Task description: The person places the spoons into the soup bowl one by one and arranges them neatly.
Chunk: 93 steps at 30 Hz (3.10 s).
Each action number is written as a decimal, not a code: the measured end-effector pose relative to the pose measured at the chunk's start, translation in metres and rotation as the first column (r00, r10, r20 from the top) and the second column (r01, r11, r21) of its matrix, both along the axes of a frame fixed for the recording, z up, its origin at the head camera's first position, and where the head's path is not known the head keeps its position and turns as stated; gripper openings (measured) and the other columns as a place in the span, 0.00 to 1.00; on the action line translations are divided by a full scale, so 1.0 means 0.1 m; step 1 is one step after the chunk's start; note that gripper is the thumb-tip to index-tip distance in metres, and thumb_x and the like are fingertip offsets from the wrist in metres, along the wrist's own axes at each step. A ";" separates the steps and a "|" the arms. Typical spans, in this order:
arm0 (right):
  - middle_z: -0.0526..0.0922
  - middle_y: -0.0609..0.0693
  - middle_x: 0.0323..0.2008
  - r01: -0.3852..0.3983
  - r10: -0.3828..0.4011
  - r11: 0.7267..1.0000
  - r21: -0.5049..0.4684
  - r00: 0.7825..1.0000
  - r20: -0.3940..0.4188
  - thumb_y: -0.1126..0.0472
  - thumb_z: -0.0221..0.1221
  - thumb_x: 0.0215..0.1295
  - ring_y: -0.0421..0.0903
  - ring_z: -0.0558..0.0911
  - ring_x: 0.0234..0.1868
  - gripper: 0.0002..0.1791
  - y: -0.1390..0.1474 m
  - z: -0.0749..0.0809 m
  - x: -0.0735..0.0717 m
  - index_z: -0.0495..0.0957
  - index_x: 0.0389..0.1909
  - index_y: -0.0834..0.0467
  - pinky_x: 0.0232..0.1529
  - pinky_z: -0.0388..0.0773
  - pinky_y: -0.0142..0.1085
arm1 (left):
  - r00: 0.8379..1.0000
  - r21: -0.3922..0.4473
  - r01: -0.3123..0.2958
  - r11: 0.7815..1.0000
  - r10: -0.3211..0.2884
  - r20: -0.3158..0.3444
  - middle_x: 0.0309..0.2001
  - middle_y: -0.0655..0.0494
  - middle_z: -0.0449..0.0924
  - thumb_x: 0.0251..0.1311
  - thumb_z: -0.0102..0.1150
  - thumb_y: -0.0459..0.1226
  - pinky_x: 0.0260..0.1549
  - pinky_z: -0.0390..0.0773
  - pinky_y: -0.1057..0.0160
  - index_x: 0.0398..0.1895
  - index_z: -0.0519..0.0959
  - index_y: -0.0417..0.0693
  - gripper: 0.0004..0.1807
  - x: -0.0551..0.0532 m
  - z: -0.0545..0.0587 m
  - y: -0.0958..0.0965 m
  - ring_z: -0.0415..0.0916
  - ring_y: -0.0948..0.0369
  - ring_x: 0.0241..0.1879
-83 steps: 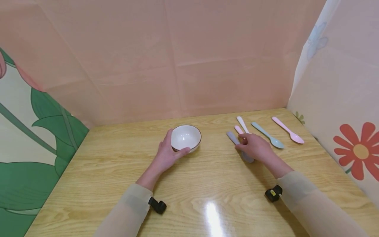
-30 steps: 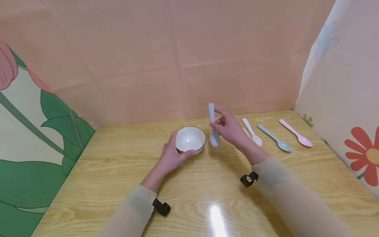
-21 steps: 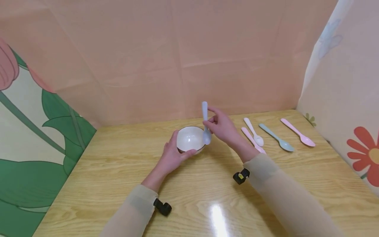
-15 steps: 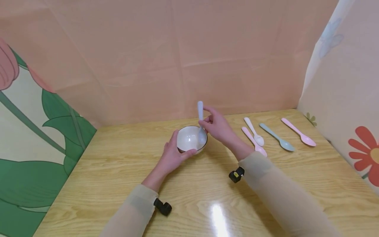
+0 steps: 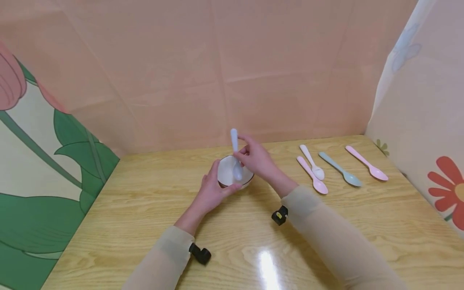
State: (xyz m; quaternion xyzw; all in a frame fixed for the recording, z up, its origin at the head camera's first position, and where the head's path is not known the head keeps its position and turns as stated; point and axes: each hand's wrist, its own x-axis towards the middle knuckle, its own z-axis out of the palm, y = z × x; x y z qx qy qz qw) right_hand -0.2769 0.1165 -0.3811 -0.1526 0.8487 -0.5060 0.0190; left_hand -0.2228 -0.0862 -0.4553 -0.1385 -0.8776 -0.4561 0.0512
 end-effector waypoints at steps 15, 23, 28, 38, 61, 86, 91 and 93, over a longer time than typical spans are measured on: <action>0.89 0.58 0.42 -0.023 0.025 0.994 0.103 1.000 -0.012 0.62 0.65 0.82 0.52 0.85 0.36 0.35 -0.13 -0.10 0.01 0.65 0.84 0.54 0.39 0.82 0.43 | 1.000 0.015 0.016 1.000 -0.016 0.016 0.73 0.49 0.75 0.66 0.79 0.56 0.79 0.40 0.25 0.86 0.56 0.52 0.55 0.03 0.01 0.01 0.73 0.50 0.71; 0.89 0.56 0.42 -0.045 0.051 0.987 0.155 0.998 -0.036 0.62 0.66 0.81 0.50 0.85 0.33 0.35 -0.19 -0.12 0.02 0.66 0.84 0.53 0.37 0.82 0.43 | 1.000 0.030 0.026 0.999 -0.027 0.012 0.72 0.55 0.75 0.66 0.79 0.56 0.79 0.40 0.25 0.85 0.56 0.55 0.53 0.02 0.02 0.00 0.73 0.53 0.71; 0.90 0.54 0.43 -0.051 0.058 0.980 0.191 0.998 -0.028 0.60 0.66 0.81 0.48 0.85 0.32 0.35 -0.23 -0.14 0.00 0.66 0.84 0.52 0.37 0.81 0.42 | 1.000 0.024 0.027 0.999 -0.027 0.000 0.71 0.56 0.74 0.66 0.78 0.59 0.78 0.41 0.24 0.85 0.57 0.55 0.53 0.02 0.02 -0.01 0.73 0.54 0.71; 0.90 0.55 0.47 -0.059 0.069 0.957 0.285 0.997 -0.025 0.60 0.66 0.82 0.47 0.85 0.33 0.36 -0.27 -0.15 -0.01 0.64 0.85 0.52 0.37 0.81 0.43 | 1.000 0.013 0.019 1.000 -0.019 0.004 0.72 0.57 0.74 0.64 0.77 0.62 0.79 0.43 0.25 0.85 0.57 0.56 0.54 0.02 0.02 0.00 0.72 0.55 0.72; 0.90 0.60 0.53 -0.071 0.092 0.936 0.345 0.995 -0.043 0.62 0.66 0.81 0.53 0.90 0.48 0.35 -0.27 -0.17 -0.03 0.66 0.83 0.61 0.47 0.89 0.47 | 1.000 0.020 0.027 0.999 -0.027 -0.005 0.72 0.56 0.74 0.65 0.77 0.60 0.78 0.42 0.24 0.84 0.58 0.55 0.52 0.01 -0.01 -0.02 0.73 0.54 0.71; 0.88 0.57 0.56 0.038 -0.025 0.987 0.155 0.996 -0.083 0.51 0.66 0.82 0.55 0.88 0.51 0.35 0.17 -0.08 0.12 0.70 0.82 0.60 0.45 0.86 0.43 | 1.000 0.011 -0.003 1.000 0.003 0.003 0.71 0.55 0.75 0.60 0.80 0.62 0.79 0.44 0.28 0.82 0.60 0.56 0.55 -0.01 -0.02 0.00 0.73 0.55 0.71; 0.88 0.57 0.55 0.075 -0.055 0.984 0.162 0.991 -0.125 0.51 0.67 0.81 0.57 0.88 0.53 0.33 0.33 -0.07 0.18 0.72 0.80 0.60 0.46 0.84 0.45 | 1.000 0.003 -0.006 1.000 0.006 0.000 0.72 0.55 0.75 0.60 0.80 0.63 0.80 0.44 0.29 0.82 0.60 0.55 0.55 -0.01 -0.01 0.00 0.72 0.55 0.72; 0.89 0.57 0.55 0.087 -0.066 0.983 0.160 0.989 -0.133 0.50 0.67 0.81 0.58 0.88 0.54 0.34 0.40 -0.07 0.20 0.73 0.79 0.59 0.48 0.84 0.47 | 1.000 0.004 -0.006 1.000 0.006 -0.001 0.72 0.54 0.76 0.61 0.80 0.62 0.80 0.43 0.28 0.82 0.60 0.54 0.55 -0.02 -0.01 0.00 0.72 0.54 0.73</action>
